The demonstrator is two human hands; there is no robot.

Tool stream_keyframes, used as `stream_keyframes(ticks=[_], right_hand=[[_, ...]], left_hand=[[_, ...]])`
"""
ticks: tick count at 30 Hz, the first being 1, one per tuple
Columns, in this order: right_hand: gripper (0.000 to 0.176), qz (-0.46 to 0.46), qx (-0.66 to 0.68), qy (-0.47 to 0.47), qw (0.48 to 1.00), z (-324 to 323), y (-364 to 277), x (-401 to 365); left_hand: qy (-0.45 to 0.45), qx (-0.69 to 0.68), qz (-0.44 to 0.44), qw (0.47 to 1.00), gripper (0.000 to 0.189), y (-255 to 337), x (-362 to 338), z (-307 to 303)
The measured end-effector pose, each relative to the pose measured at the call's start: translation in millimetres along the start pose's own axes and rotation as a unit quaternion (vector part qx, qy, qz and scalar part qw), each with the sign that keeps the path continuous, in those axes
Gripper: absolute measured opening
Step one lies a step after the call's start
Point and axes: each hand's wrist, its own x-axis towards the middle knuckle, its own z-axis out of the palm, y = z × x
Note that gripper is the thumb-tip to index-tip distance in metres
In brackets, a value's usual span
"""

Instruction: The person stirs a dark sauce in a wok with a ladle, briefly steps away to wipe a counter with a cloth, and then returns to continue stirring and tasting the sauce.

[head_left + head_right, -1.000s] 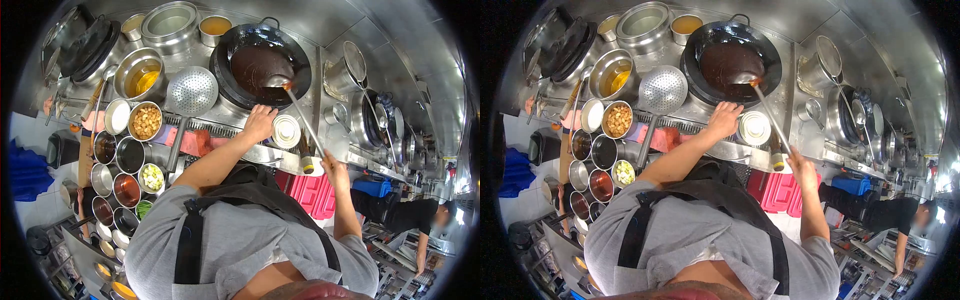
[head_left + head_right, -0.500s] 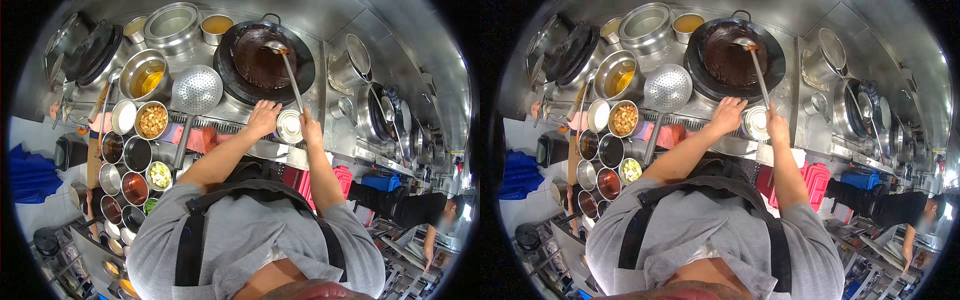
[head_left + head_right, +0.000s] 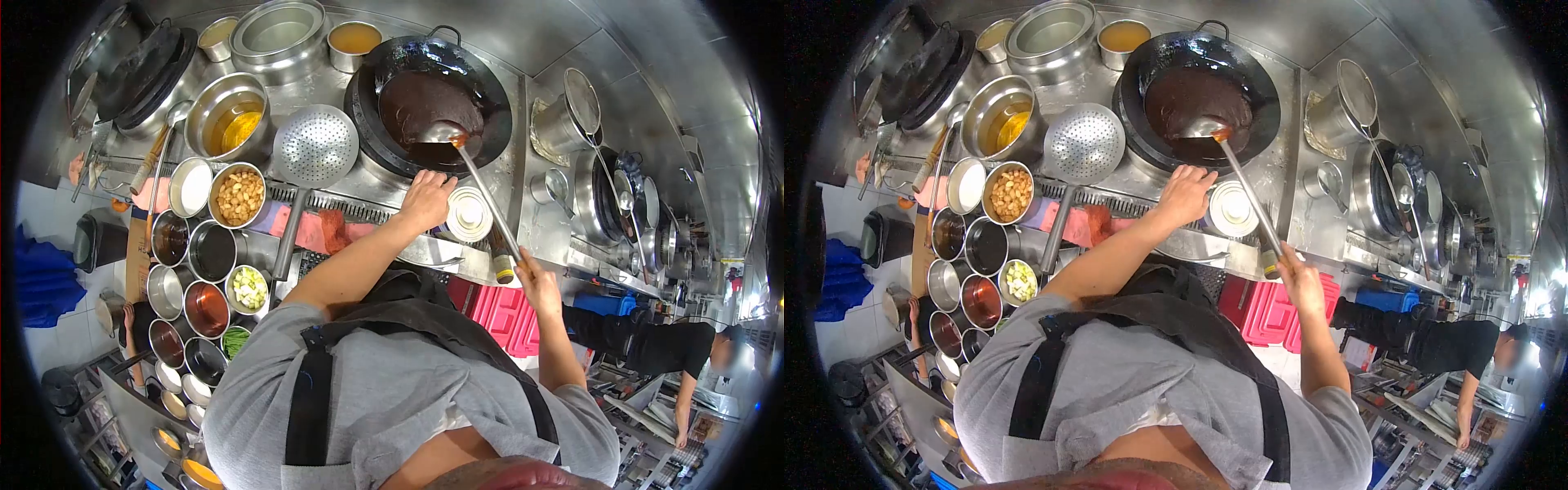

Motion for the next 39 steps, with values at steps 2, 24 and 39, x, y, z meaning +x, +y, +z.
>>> stream_keyframes(ticks=[2,24,39], right_hand=[[0.046,0.004,0.020,-0.021,1.000,16.1,-8.1,12.5],[0.045,0.102,-0.063,0.024,0.992,-20.3,7.3,19.7],[0.046,0.075,0.008,0.035,0.997,92.6,-40.5,126.6]], left_hand=[[-0.015,-0.009,-0.001,1.000,0.049,-0.1,0.5,-0.7],[-0.014,-0.003,-0.005,1.000,0.049,1.2,1.6,-1.1],[0.006,0.003,0.021,1.000,0.052,-0.3,1.1,-4.4]])
